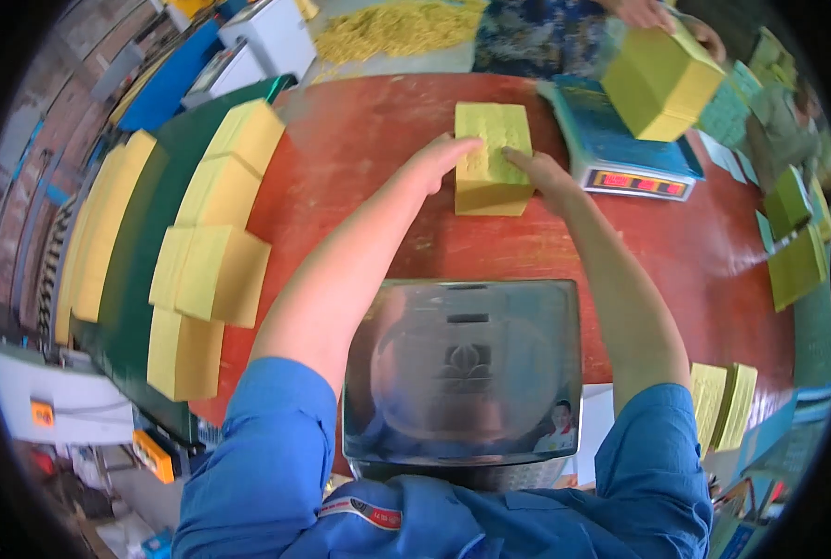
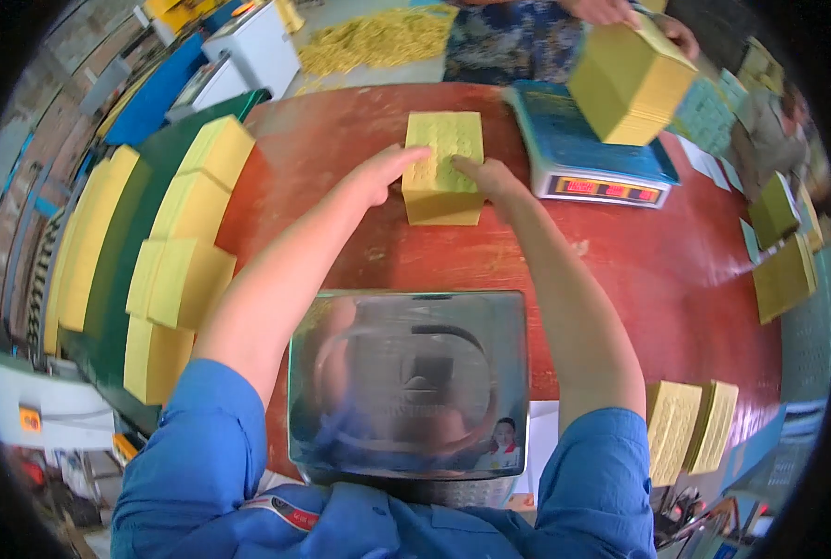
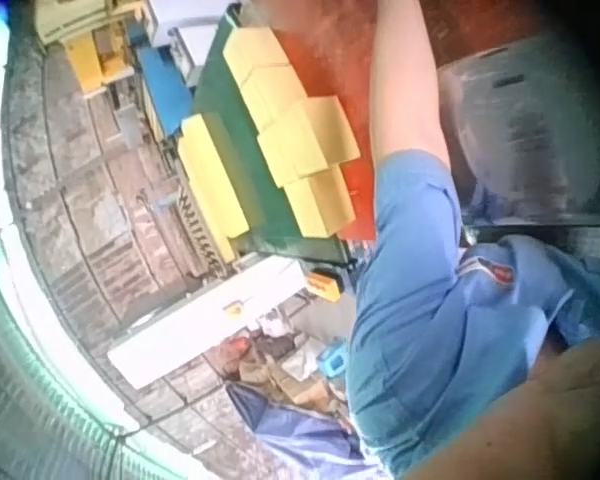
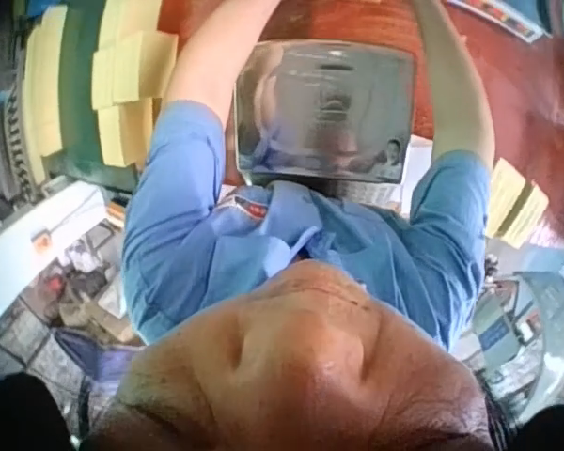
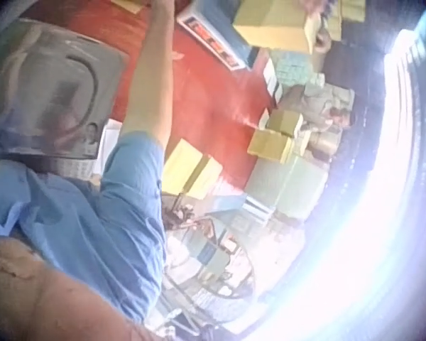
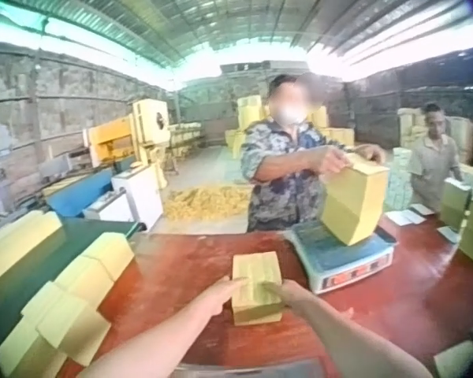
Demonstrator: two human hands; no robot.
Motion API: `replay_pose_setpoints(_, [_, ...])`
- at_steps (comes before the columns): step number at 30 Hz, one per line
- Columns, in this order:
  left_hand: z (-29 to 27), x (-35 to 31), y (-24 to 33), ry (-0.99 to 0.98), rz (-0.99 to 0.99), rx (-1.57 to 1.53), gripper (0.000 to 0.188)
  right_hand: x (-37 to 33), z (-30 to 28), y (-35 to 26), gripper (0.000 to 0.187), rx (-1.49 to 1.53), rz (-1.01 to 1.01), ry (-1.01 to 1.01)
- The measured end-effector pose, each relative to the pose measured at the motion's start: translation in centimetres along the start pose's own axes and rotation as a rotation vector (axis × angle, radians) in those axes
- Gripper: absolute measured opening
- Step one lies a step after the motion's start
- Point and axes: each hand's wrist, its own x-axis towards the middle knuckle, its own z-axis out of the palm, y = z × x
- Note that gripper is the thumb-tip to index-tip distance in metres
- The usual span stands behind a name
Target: Weighing and stacking blocks of yellow textured paper on a digital scale.
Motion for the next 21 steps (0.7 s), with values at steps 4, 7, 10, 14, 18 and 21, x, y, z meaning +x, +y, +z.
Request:
replay_pose_setpoints(4, [-9.8, 0.6, -3.3, -0.052, -0.092, -0.078, 0.046, 1.8, 7.5, -1.4, 0.046, -0.080, 0.015, -0.202])
replay_pose_setpoints(7, [-14.1, -3.9, -4.2, 0.009, -0.128, -0.092, 0.037, 1.8, 12.0, -1.2, 0.044, -0.127, 0.023, -0.407])
replay_pose_setpoints(10, [-20.0, -8.9, -6.5, 0.026, -0.113, -0.162, 0.035, 0.3, 20.2, -1.5, 0.042, -0.252, 0.059, -0.403])
replay_pose_setpoints(14, [-23.4, -14.8, -8.6, 0.112, -0.123, -0.198, 0.035, -2.1, 25.7, -2.2, 0.045, -0.305, 0.057, -0.499])
replay_pose_setpoints(18, [-25.1, -19.7, -10.8, 0.122, -0.103, -0.098, 0.041, -5.0, 27.3, -2.8, 0.059, -0.426, 0.135, -0.606])
replay_pose_setpoints(21, [-24.2, -23.5, -12.4, 0.125, -0.044, -0.171, 0.043, -5.8, 24.5, -4.7, 0.070, -0.490, 0.147, -0.554])
